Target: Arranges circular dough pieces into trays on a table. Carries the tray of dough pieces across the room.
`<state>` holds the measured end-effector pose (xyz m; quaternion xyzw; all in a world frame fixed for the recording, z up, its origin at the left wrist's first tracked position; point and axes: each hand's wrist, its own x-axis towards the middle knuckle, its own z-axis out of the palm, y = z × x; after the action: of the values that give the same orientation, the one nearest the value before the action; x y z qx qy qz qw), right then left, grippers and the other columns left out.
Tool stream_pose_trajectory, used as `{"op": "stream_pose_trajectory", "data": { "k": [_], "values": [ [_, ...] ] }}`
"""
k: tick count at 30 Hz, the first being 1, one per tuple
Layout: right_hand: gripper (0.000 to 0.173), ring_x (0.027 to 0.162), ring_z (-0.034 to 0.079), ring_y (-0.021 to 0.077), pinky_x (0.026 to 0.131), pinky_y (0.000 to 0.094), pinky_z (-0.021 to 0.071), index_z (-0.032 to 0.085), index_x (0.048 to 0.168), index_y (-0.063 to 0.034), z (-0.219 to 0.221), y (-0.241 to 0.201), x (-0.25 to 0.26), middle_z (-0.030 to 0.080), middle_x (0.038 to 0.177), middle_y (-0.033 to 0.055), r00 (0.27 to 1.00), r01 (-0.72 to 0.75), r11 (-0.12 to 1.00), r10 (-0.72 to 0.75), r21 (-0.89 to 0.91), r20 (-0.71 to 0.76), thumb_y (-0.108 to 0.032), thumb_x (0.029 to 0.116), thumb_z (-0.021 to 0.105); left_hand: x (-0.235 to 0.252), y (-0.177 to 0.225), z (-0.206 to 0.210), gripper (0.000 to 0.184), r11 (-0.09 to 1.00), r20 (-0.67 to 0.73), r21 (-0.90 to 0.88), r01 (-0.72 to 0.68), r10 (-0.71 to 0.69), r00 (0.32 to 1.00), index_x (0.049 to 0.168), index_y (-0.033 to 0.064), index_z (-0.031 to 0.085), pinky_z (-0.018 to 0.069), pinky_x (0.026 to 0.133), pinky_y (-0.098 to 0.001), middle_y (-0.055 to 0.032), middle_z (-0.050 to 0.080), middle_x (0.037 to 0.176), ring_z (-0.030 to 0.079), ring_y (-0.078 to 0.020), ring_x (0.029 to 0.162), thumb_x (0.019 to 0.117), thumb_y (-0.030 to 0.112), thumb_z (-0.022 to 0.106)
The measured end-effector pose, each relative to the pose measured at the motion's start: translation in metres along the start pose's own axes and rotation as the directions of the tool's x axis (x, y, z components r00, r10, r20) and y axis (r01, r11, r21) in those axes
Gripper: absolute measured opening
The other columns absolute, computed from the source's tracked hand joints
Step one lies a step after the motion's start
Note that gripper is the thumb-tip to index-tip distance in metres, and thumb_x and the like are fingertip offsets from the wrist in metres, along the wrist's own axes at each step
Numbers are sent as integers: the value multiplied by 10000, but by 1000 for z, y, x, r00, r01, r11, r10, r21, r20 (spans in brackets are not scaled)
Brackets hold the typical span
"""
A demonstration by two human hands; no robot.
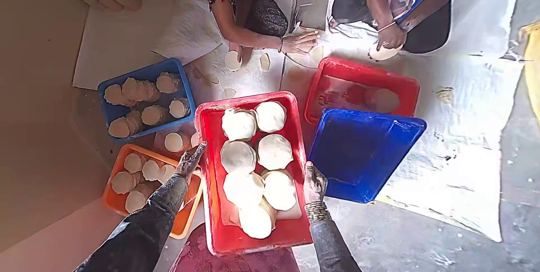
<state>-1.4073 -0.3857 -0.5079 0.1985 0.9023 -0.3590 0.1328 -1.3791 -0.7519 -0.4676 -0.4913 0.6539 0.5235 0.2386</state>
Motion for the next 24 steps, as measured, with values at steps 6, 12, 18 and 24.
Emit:
{"op": "stream_pose_trajectory", "data": {
  "k": [6, 12, 18, 24],
  "values": [
    [515, 996, 717, 346, 956, 521, 499, 741, 1057, 90, 80, 51, 65, 737, 983, 266, 996, 42, 997, -47, -69, -71, -281, 1097, 387, 101, -31, 43, 590, 991, 39, 125, 46, -51, 998, 1319, 30, 603, 567, 833, -464, -224, 635, 1198, 666, -294, 1025, 1067, 531, 418],
    [554, 1149, 666, 362, 1056, 540, 434, 722, 1153, 65, 129, 92, 112, 714, 1133, 272, 998, -52, 981, 60, -189, 35, -332, 1113, 338, 185, -48, 82, 657, 985, 51, 158, 64, -73, 996, 1286, -1, 599, 539, 869, -500, -250, 629, 1166, 651, -335, 1005, 1066, 571, 362],
    [508, 1329, 548, 389, 1162, 558, 328, 650, 1307, 39, 148, 126, 129, 638, 1323, 273, 962, -113, 959, 171, -260, 214, -312, 1121, 332, 243, -80, 107, 750, 971, 89, 222, 83, -105, 990, 1408, 21, 518, 483, 984, -581, -272, 540, 1380, 573, -393, 1228, 1035, 650, 350],
    [505, 1383, 502, 366, 1182, 509, 346, 495, 1471, 10, 137, 128, 124, 547, 1447, 259, 925, -156, 958, 227, -242, 306, -323, 1097, 435, 211, -77, 99, 726, 983, 141, 171, 61, -85, 986, 1559, 107, 372, 436, 1050, -582, -215, 429, 1544, 497, -375, 1345, 1055, 625, 308]
  ]
}}
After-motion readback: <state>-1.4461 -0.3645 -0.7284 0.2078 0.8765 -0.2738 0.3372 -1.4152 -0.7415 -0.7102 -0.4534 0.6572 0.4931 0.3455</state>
